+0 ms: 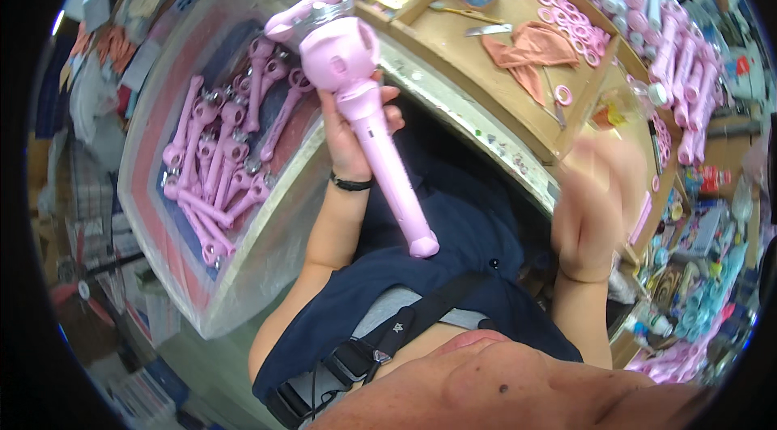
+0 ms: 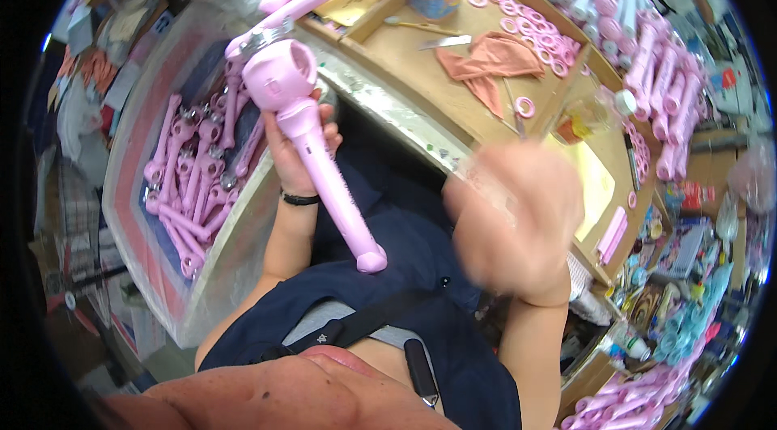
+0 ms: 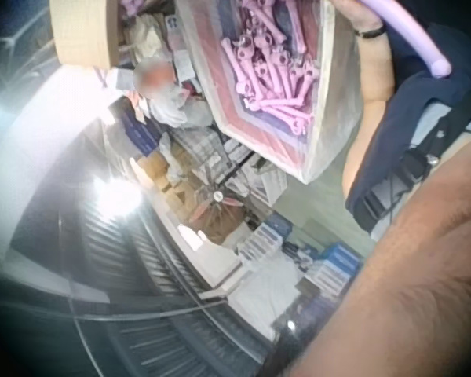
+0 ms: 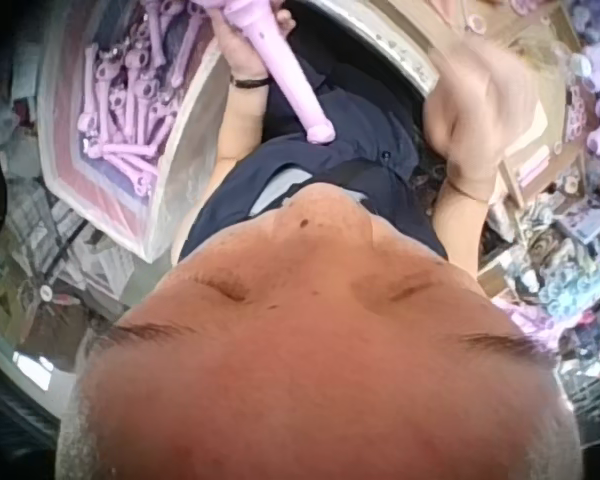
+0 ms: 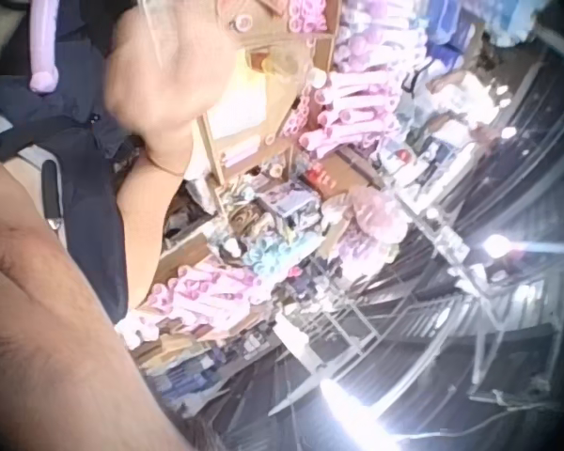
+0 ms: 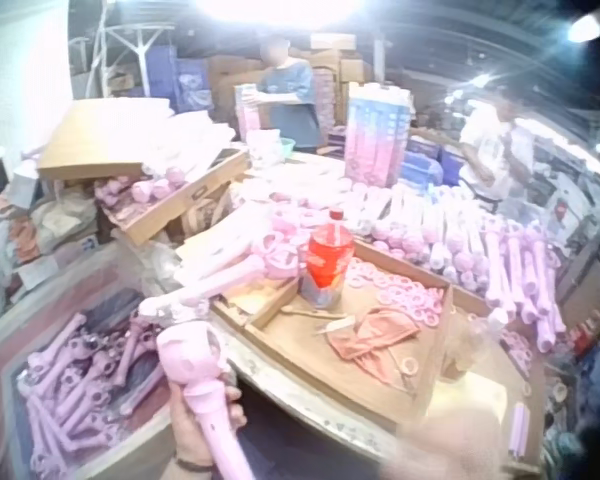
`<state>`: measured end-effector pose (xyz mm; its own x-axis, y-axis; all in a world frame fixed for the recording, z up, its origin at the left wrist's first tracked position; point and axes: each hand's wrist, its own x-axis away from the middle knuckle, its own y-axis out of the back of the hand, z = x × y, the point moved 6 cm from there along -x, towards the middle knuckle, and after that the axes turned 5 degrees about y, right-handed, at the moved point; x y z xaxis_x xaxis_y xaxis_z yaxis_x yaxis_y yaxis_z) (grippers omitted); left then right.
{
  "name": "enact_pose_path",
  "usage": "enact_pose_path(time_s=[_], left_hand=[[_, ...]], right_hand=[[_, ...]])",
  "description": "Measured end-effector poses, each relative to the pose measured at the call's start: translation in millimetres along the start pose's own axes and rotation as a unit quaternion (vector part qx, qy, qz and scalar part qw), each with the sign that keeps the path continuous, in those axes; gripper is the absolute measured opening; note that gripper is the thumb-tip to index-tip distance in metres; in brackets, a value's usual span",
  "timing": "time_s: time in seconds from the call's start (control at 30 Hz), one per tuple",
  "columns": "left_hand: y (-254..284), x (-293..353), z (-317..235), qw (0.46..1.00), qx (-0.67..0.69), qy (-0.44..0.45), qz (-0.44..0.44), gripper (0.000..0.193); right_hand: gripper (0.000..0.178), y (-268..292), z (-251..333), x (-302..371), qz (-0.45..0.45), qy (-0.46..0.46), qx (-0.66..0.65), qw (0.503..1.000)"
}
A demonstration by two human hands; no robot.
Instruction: The person assembles pink plastic wands by attaching a clear crown-shaped top, inserting a small metal piece, and securing a pink ring. They wipe the wand with a cloth, use a screwdriver to tighten a screw, and place the finished wand on the table. The person repeats this process for multiple wands.
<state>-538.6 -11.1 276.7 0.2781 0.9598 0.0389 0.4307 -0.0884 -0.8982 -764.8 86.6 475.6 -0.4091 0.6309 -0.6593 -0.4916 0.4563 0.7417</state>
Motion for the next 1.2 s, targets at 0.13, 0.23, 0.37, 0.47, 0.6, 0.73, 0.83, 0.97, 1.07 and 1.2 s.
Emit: enact_pose_path(time_s=[0.13, 0.23, 0.37, 0.47, 0.6, 0.73, 0.83, 0.97, 1.07, 1.2], left_hand=[[1, 0, 1, 0.999, 0.036, -0.009, -0.017, 0.08], [-4, 1, 2, 0.999, 0.044, -0.004, 0.015, 0.08], [-9, 2, 0, 0.998, 0.042, -0.001, 0.039, 0.077], [-11, 2, 0, 0.998, 0.042, -0.002, 0.043, 0.078], [-14, 1, 2, 0.999, 0.033, 0.003, 0.035, 0.078], [-14, 2, 3, 1.0, 0.009, 0.007, 0.029, 0.078], [-14, 2, 4, 1.0, -0.001, 0.011, 0.016, 0.075], [-12, 2, 7, 1.0, 0.005, 0.015, -0.011, 0.076], [-11, 3, 7, 1.0, -0.012, 0.013, -0.022, 0.075], [-16, 5, 3, 0.999, -0.048, 0.001, -0.011, 0.07]], right_hand=[[0.025, -89, -118, 23, 0.147, -0.162, 0.207, 0.954], [0.026, -126, -163, 69, 0.256, -0.194, 0.312, 0.894], [0.027, -133, -177, 85, 0.255, -0.201, 0.285, 0.902], [0.029, -123, -175, 78, 0.222, -0.22, 0.299, 0.902], [0.038, -129, -166, 82, 0.236, -0.218, 0.284, 0.903], [0.048, -137, -161, 88, 0.202, -0.233, 0.266, 0.913], [0.042, -142, -162, 85, 0.231, -0.252, 0.213, 0.915], [0.036, -144, -162, 81, 0.271, -0.255, 0.167, 0.913], [0.033, -145, -165, 86, 0.269, -0.258, 0.229, 0.899], [0.039, -144, -170, 88, 0.267, -0.275, 0.258, 0.887]])
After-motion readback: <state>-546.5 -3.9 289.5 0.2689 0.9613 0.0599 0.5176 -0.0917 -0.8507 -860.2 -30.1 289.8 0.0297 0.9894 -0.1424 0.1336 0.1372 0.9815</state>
